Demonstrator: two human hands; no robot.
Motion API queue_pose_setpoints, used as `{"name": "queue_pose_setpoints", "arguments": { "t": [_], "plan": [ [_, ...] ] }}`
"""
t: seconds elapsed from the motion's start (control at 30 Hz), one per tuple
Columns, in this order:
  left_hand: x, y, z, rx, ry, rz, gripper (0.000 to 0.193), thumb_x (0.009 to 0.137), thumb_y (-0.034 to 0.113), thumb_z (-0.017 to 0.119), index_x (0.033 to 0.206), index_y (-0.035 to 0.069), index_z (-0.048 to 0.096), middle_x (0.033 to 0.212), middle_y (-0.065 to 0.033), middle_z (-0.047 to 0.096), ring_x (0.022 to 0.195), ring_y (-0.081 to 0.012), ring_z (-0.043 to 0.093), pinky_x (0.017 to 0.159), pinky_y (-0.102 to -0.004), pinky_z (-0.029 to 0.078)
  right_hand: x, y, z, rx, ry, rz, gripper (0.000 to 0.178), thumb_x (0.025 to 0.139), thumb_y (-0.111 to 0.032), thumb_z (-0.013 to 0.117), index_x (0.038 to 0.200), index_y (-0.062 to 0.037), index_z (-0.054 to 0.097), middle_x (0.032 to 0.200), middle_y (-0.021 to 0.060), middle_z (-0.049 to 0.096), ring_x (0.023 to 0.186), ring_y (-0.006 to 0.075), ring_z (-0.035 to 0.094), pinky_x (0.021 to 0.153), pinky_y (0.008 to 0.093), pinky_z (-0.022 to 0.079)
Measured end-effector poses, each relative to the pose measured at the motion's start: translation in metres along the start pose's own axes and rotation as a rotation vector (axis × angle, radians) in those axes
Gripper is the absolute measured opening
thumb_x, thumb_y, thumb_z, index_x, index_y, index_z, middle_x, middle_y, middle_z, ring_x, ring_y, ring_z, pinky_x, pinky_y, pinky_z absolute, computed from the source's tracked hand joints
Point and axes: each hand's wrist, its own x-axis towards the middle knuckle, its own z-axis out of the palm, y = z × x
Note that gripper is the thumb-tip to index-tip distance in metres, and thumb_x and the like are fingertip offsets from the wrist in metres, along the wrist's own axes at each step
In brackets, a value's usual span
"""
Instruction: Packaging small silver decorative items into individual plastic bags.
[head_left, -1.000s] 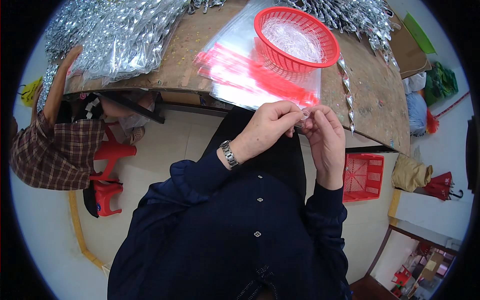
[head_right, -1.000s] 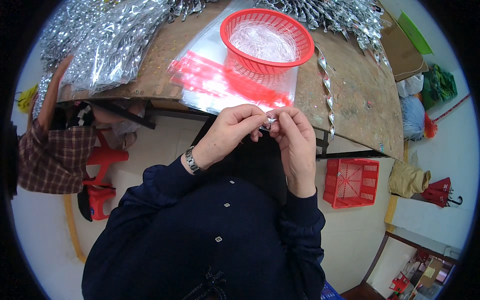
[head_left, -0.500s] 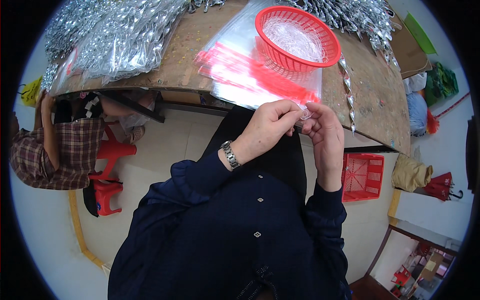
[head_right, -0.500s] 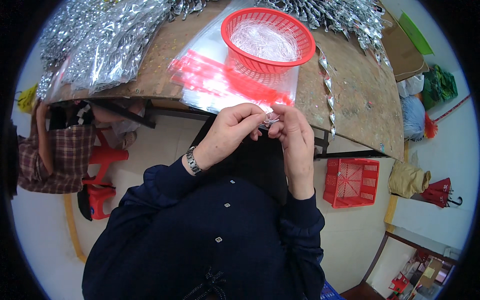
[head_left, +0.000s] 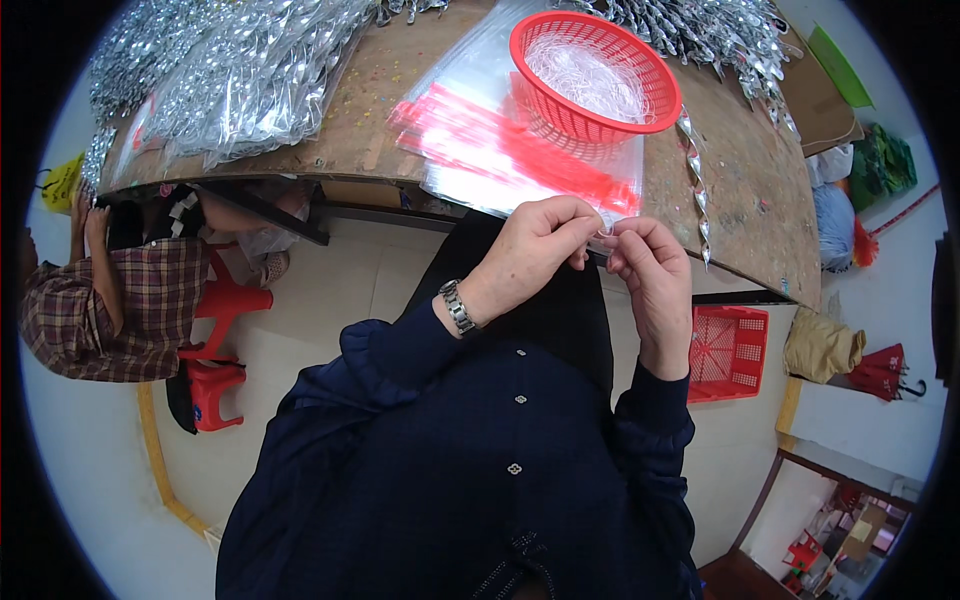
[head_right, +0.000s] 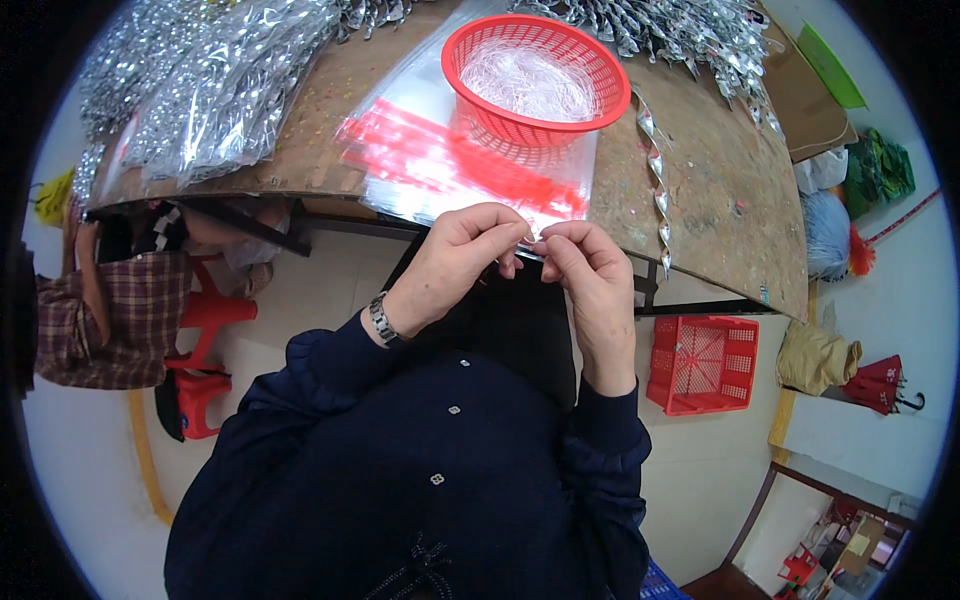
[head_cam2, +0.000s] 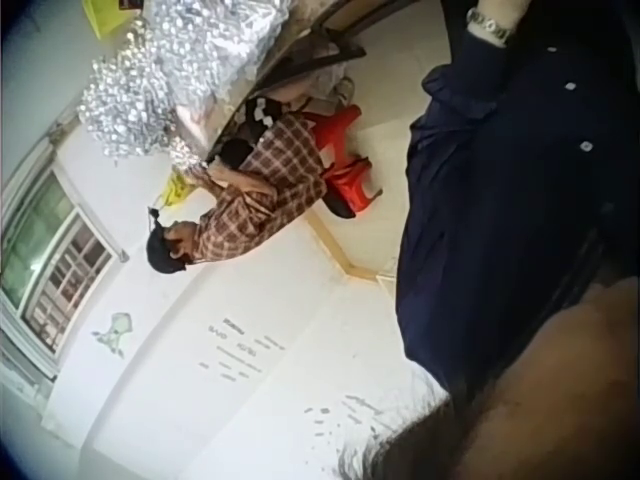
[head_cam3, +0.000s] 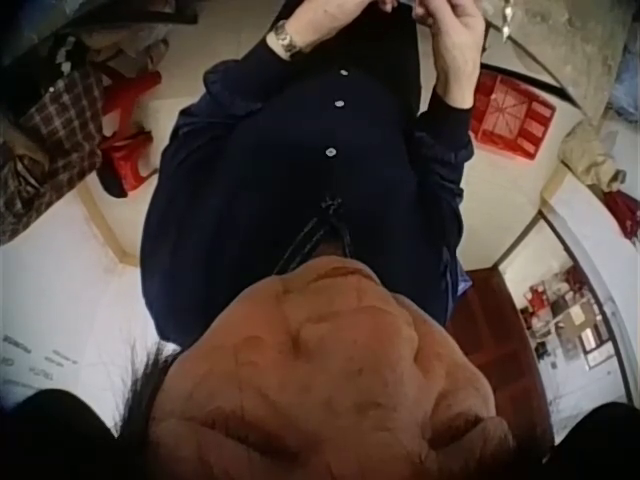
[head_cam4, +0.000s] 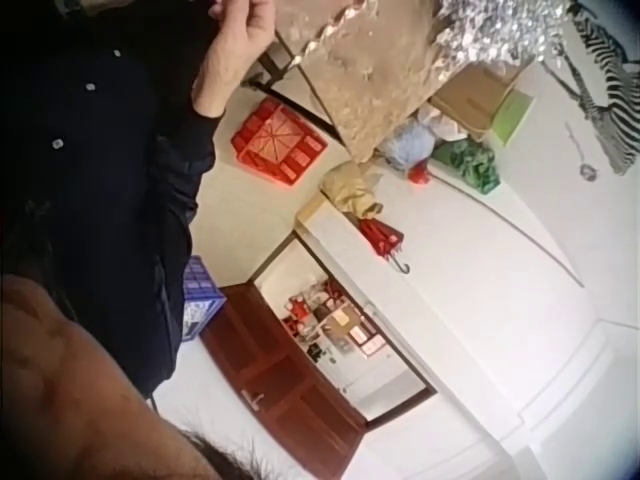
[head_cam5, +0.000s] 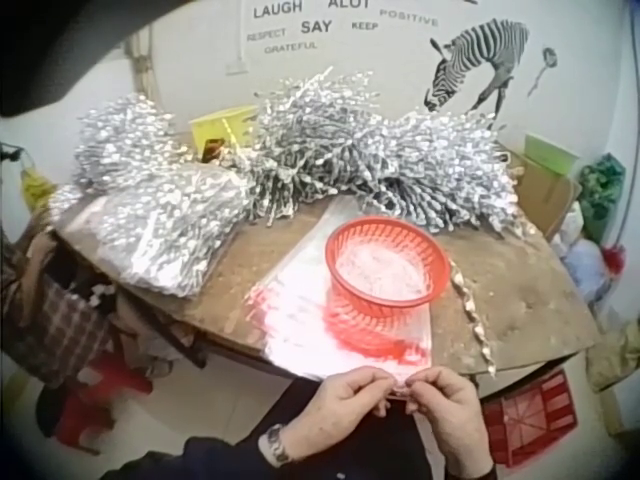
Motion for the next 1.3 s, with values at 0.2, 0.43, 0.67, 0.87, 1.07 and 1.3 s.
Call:
{"name": "queue_pose_setpoints", "arguments": {
  "t": [0.2,0.43,0.67,0.87,1.07,1.3],
  "plan": [
    [-0.001,0.000,0.000,0.034,-0.002,0.009,0.017,0.094,0.015,0.055,0.097,0.000,0.062,0.079,-0.0002,0.060,0.068,-0.0053,0.055,0.063,-0.0191,0.045,-0.002,-0.001,0.002,-0.099,-0.006,0.012,0.012,0.089,-0.004,0.058,0.100,0.0007,0.060,0.084,0.0043,0.061,0.070,0.0082,0.055,0.066,0.0199,0.045],
    [-0.001,-0.001,0.001,0.063,-0.004,0.019,0.017,0.094,0.015,0.054,0.097,0.000,0.062,0.079,0.0002,0.060,0.067,-0.0046,0.055,0.062,-0.0187,0.045,-0.002,0.002,0.004,-0.191,0.015,-0.067,0.008,0.088,-0.003,0.060,0.094,0.0003,0.060,0.083,0.0019,0.060,0.070,0.0075,0.054,0.066,0.0198,0.044],
    [-0.001,0.000,0.001,0.027,-0.013,0.011,0.017,0.094,0.015,0.054,0.096,0.000,0.062,0.078,0.0007,0.060,0.067,-0.0046,0.055,0.063,-0.0187,0.045,-0.003,0.003,0.004,-0.047,0.013,0.035,0.007,0.090,-0.007,0.057,0.094,-0.0019,0.059,0.080,0.0015,0.058,0.068,0.0070,0.053,0.064,0.0203,0.044],
    [-0.001,0.001,0.002,-0.011,-0.043,0.006,0.017,0.095,0.014,0.053,0.095,0.000,0.062,0.078,0.0003,0.060,0.068,-0.0051,0.054,0.064,-0.0193,0.044,-0.004,0.005,0.004,0.152,-0.029,0.081,0.008,0.093,-0.010,0.053,0.094,-0.0037,0.056,0.077,0.0013,0.056,0.065,0.0066,0.051,0.063,0.0223,0.044],
    [-0.002,0.000,0.000,-0.080,-0.093,0.002,0.017,0.095,0.014,0.052,0.095,0.000,0.061,0.080,-0.0008,0.061,0.069,-0.0061,0.055,0.066,-0.0202,0.046,-0.004,0.007,0.006,0.275,-0.052,0.104,0.009,0.095,-0.012,0.051,0.094,-0.0040,0.055,0.082,0.0014,0.057,0.065,0.0063,0.050,0.063,0.0226,0.043],
    [0.000,0.002,0.001,-0.106,-0.100,-0.013,0.016,0.095,0.014,0.052,0.095,0.000,0.061,0.080,-0.0010,0.061,0.069,-0.0063,0.055,0.066,-0.0210,0.046,-0.003,0.009,0.003,0.305,-0.065,0.083,0.009,0.095,-0.012,0.050,0.095,-0.0040,0.055,0.084,0.0020,0.057,0.066,0.0061,0.050,0.064,0.0231,0.044]
  ]
}}
